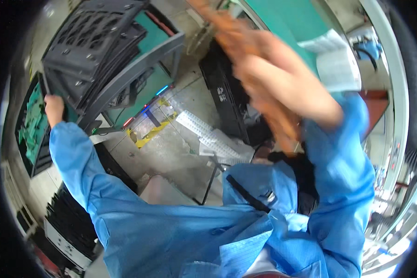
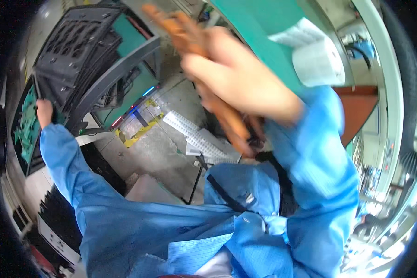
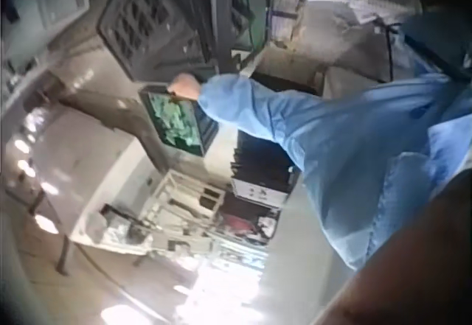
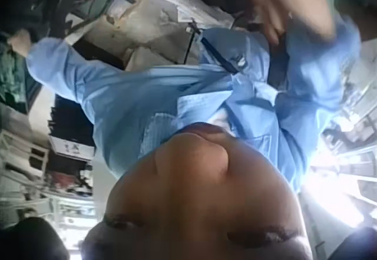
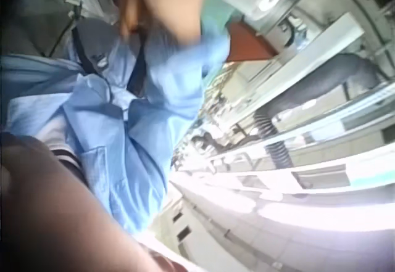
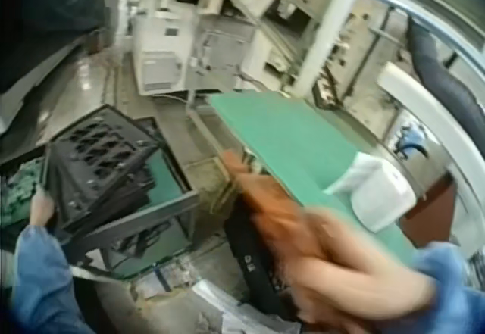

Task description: Applying identification labels to electronic components on printed circuit boards mounted in an assembly fixture.

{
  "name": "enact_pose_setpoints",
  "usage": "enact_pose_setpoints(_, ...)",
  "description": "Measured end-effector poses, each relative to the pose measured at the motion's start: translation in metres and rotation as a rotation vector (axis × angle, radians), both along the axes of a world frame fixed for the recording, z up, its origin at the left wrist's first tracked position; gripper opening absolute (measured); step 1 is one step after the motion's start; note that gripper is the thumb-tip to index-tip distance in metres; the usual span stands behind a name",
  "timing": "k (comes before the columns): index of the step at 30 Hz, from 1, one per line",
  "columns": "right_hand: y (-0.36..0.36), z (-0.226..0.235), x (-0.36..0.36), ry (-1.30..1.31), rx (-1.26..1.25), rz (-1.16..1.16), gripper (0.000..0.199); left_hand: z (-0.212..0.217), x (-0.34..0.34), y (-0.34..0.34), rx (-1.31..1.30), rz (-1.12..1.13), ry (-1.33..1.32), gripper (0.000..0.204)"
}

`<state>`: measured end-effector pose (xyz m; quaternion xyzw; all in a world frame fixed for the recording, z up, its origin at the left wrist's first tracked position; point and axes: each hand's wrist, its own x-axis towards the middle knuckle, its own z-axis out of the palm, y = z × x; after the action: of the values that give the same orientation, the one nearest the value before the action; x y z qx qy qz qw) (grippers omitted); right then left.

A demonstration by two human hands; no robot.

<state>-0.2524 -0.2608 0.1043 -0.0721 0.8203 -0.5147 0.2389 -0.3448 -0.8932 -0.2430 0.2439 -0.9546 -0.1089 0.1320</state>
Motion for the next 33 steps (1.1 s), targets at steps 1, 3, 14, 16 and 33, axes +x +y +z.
enact_pose_setpoints(1,-0.030,-0.029,-0.040,-0.003,0.114,0.050,0.036,0.006,0.002,0.013,0.064,0.098,0.039,0.032)
enact_pose_setpoints(3,-0.078,-0.079,-0.101,0.038,0.423,0.041,0.041,0.024,0.004,0.041,0.158,0.182,0.031,0.037)
enact_pose_setpoints(14,-0.112,-0.124,-0.183,0.665,0.851,0.189,0.046,0.009,-0.031,-0.003,-1.108,-0.265,-0.477,0.010)
enact_pose_setpoints(16,-0.069,-0.103,-0.125,0.860,0.784,0.233,0.035,0.003,-0.053,-0.029,-1.534,-0.431,-0.505,0.013)
enact_pose_setpoints(33,0.236,0.060,0.357,0.631,0.973,-0.370,0.039,-0.030,0.126,0.182,0.749,-0.002,-0.258,0.025)
